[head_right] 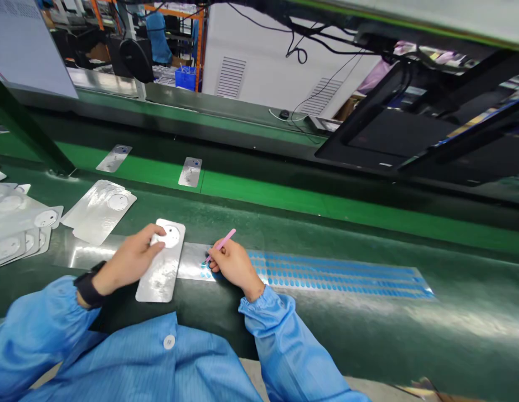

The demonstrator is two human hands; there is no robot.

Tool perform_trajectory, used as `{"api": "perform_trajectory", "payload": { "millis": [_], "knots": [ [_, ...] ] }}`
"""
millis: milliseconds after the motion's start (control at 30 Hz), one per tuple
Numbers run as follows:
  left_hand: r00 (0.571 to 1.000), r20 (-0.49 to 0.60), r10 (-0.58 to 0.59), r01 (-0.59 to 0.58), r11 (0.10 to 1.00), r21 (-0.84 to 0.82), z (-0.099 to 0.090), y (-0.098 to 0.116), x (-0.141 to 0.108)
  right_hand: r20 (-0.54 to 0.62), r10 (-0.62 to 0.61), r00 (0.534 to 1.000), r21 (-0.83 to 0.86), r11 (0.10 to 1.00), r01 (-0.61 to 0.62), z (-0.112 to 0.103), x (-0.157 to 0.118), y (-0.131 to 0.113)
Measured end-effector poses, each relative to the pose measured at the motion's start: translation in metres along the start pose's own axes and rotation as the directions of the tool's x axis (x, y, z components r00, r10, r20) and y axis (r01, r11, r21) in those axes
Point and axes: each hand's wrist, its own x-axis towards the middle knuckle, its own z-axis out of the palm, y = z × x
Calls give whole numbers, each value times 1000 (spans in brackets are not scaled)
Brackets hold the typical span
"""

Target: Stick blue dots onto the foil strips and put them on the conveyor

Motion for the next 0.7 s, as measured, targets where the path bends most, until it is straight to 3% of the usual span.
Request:
{"api": "perform_trajectory", "payload": {
  "millis": [133, 233, 333, 500, 700],
  "knots": [
    [988, 152, -26, 7, 992, 127, 27, 4, -3, -17, 43, 999, 20, 999, -43, 2, -1, -3],
    [977, 212, -16, -46, 959, 281, 25, 5, -4, -35, 64, 997, 68, 996, -61, 3, -1, -3],
    [978, 198, 66, -139, 914, 381, 19, 2, 1, 4, 66, 998, 136, 989, -66, 0, -1, -1],
    [932, 175, 317, -351, 909, 225, 26, -13, 13, -1, 30, 1000, 229, 973, -29, -1, -4, -5],
    [915, 197, 353, -392, 894, 216, 36, -20, 14, -88, 25, 996, 204, 979, -7, 25, -1, -20]
  ]
}}
